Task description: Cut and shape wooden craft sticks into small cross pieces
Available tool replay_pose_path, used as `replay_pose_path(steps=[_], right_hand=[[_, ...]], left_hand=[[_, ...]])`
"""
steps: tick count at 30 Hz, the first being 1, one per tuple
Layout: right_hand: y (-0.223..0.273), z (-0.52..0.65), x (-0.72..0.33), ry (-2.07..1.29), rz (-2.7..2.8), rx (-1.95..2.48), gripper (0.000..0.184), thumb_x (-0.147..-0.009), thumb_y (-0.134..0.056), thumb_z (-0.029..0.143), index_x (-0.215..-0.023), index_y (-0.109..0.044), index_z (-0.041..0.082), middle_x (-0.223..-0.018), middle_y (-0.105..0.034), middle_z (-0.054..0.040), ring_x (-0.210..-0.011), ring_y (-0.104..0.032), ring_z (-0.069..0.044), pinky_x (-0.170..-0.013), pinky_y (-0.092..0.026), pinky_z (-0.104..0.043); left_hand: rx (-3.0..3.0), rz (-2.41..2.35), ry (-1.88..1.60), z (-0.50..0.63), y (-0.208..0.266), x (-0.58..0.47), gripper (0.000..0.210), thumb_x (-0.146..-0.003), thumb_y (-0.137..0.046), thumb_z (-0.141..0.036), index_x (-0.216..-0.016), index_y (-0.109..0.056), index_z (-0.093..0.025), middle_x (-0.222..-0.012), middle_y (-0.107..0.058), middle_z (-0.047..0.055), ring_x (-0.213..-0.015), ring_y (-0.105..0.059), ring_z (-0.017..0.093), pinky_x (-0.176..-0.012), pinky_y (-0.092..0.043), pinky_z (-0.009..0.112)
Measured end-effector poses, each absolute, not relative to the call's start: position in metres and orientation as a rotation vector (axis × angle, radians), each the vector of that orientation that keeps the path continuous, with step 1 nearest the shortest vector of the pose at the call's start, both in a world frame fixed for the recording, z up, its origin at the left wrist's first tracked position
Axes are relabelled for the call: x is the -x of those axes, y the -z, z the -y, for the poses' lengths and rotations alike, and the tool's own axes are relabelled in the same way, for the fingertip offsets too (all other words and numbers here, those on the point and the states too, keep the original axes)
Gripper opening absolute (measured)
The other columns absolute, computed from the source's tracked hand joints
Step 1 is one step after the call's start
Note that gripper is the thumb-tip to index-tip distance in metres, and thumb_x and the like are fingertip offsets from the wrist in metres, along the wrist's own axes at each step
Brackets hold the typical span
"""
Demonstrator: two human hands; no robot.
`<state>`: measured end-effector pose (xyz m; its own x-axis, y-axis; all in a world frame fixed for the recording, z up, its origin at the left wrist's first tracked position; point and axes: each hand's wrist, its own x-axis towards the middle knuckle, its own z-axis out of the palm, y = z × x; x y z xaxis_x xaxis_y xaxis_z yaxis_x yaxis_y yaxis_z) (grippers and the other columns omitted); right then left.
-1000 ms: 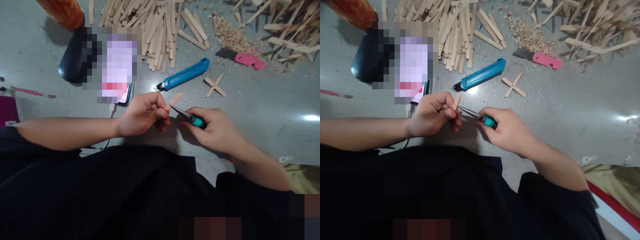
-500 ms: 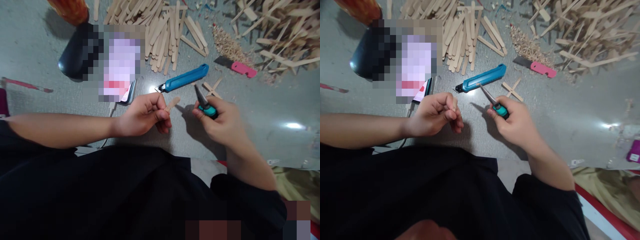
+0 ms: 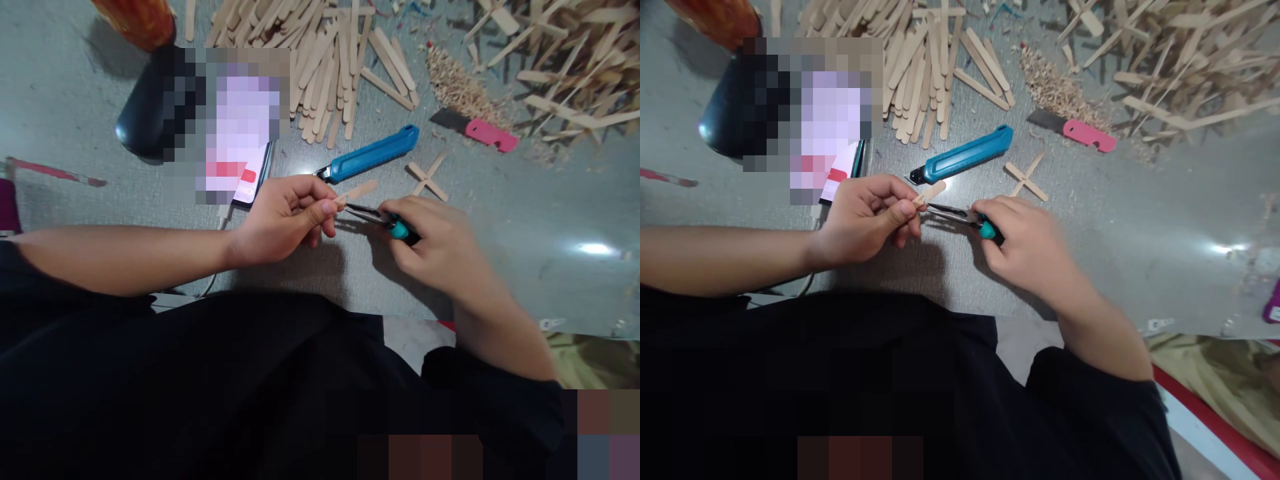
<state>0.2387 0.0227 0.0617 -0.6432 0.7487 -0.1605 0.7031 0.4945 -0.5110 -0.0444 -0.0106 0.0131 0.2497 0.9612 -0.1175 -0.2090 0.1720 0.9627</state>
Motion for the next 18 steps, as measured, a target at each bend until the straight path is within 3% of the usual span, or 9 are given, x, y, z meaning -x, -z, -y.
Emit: replay_pose_path(steps=[8,13,18], right_hand=[[-0.0635,-0.0243,-0.2392,-0.837,2.638,1.237,0.025,-0.103,-0.06,0.025,-0.123,-0.075,0.027,-0.117,-0.086,-0.0113,-0.11,-0.08,-0.037,-0.094,-0.056,-0.05],[-0.0625,-0.0263,-0.2407,-0.882,2.62,1.285,0.028,-0.099,-0.065,0.025,-0.124,-0.077,0.031,-0.12,-0.087,-0.0094,-0.11,-0.08,-0.038,-0.094,-0.056,-0.051],[-0.0682,-0.028,-0.2406,-1.047,2.566,1.285,0.02,-0.108,-0.065,0.037,-0.12,-0.08,0.033,-0.116,-0.087,-0.0077,-0.103,-0.08,-0.035,-0.089,-0.055,-0.05]], left_hand=[[-1.015,-0.915,-1.061,0.0095,-0.0129,0.0439,0.04,-0.101,-0.092,-0.051,-0.094,-0.073,-0.016,-0.07,-0.08,0.003,-0.045,-0.064,0.008,-0.043,-0.051,0.018],[-1.031,-0.893,-1.1,0.0105,-0.0119,0.0435,0.039,-0.099,-0.094,-0.05,-0.094,-0.079,-0.015,-0.069,-0.079,0.003,-0.043,-0.056,0.005,-0.041,-0.043,0.017],[-1.147,-0.909,-1.127,0.0119,-0.0132,0.0461,0.03,-0.103,-0.091,-0.043,-0.091,-0.086,-0.016,-0.069,-0.079,0.003,-0.059,-0.072,0.009,-0.058,-0.058,0.017]])
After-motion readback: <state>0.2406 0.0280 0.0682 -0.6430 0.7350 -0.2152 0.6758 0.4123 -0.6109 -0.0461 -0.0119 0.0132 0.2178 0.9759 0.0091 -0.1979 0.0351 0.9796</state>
